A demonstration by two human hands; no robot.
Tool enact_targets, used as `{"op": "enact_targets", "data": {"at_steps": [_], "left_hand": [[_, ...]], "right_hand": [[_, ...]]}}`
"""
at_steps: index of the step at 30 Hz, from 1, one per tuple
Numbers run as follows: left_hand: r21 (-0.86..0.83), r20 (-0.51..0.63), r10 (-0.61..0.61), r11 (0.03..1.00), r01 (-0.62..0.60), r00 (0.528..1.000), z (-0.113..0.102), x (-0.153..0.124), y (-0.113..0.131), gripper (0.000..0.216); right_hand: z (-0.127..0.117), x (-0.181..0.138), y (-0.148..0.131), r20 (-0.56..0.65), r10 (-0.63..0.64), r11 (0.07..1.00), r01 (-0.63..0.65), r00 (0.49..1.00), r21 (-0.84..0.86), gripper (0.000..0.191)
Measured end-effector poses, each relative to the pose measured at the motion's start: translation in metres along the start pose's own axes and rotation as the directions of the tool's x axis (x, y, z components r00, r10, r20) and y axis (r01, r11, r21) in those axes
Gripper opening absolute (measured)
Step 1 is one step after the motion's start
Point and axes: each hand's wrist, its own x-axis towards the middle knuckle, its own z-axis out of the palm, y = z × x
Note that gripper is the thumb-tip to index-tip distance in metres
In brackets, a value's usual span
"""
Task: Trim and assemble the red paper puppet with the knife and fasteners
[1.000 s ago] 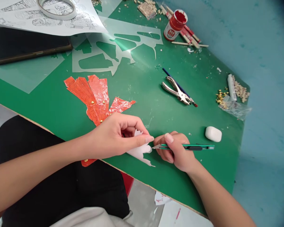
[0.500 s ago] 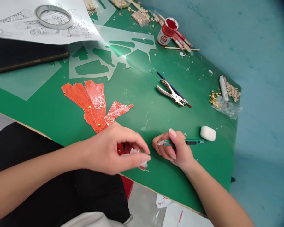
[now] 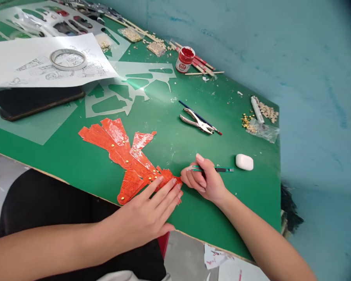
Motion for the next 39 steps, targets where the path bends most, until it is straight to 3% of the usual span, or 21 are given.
{"op": "enact_targets", "data": {"at_steps": [2,4,5,7,9,11,13,16,23,30,31,33,35,36,37,39], "left_hand": [[-0.172,-0.049,-0.045,0.984,0.036,0.998,0.000,0.001,-0.002,0.056],[-0.471,-0.124,-0.178,0.876,0.100,0.976,-0.005,0.004,-0.008,0.043],[-0.631,-0.115,-0.286,0.761,0.152,0.951,-0.008,0.006,-0.013,0.037],[-0.852,0.020,-0.491,0.448,0.272,0.871,-0.017,0.013,-0.022,0.028],[-0.917,0.204,-0.600,0.159,0.365,0.773,-0.023,0.021,-0.030,0.026],[-0.918,0.313,-0.635,-0.010,0.397,0.706,-0.027,0.027,-0.034,0.030],[-0.911,0.357,-0.649,-0.083,0.403,0.672,-0.027,0.032,-0.035,0.032],[-0.907,0.374,-0.657,-0.112,0.406,0.655,-0.026,0.036,-0.035,0.027],[-0.907,0.326,-0.705,-0.046,0.418,0.630,-0.027,0.036,-0.033,0.015],[-0.916,0.274,-0.691,0.025,0.401,0.668,-0.028,0.035,-0.039,0.015],[-0.912,0.258,-0.670,0.070,0.405,0.696,-0.032,0.034,-0.040,0.015],[-0.894,0.212,-0.541,0.230,0.385,0.814,-0.040,0.027,-0.036,0.017],[-0.829,0.170,-0.255,0.485,0.278,0.952,-0.046,0.013,-0.018,0.017],[-0.762,0.172,-0.080,0.621,0.184,0.982,-0.045,0.005,-0.005,0.015],[-0.651,0.182,0.064,0.755,0.071,0.981,-0.042,-0.004,0.011,0.020],[-0.433,0.154,0.194,0.894,-0.110,0.969,-0.031,-0.020,0.042,0.046]], "right_hand": [[-0.001,0.000,0.001,-0.001,-0.007,1.000,0.007,1.000,-0.008,0.077],[-0.002,-0.001,0.003,-0.020,-0.015,0.999,0.015,1.000,-0.034,0.077],[-0.002,-0.002,0.004,-0.027,-0.020,0.998,0.018,0.999,-0.059,0.077],[-0.003,-0.004,0.007,-0.027,-0.026,0.993,0.023,0.999,-0.112,0.076],[-0.004,-0.006,0.010,-0.018,-0.025,0.987,0.022,1.000,-0.157,0.076],[-0.005,-0.008,0.012,-0.015,-0.024,0.982,0.021,1.000,-0.186,0.075],[-0.005,-0.009,0.014,-0.011,-0.020,0.974,0.017,1.000,-0.226,0.075],[-0.006,-0.011,0.016,-0.004,-0.010,0.958,0.008,1.000,-0.285,0.073],[-0.006,-0.012,0.016,-0.005,-0.014,0.940,0.011,1.000,-0.341,0.073],[-0.004,-0.011,0.015,-0.012,-0.006,0.953,0.002,1.000,-0.303,0.073],[-0.004,-0.010,0.014,-0.020,-0.017,0.962,0.010,1.000,-0.273,0.074],[-0.002,-0.006,0.012,-0.042,-0.048,0.984,0.040,0.998,-0.175,0.074],[-0.001,-0.003,0.009,-0.059,-0.067,0.995,0.062,0.996,-0.073,0.074],[-0.001,-0.002,0.008,-0.060,-0.066,0.997,0.063,0.996,-0.043,0.075],[-0.001,-0.002,0.008,-0.057,-0.059,0.998,0.057,0.997,-0.031,0.075],[-0.002,-0.001,0.008,-0.044,-0.046,0.999,0.045,0.998,-0.027,0.075]]}}
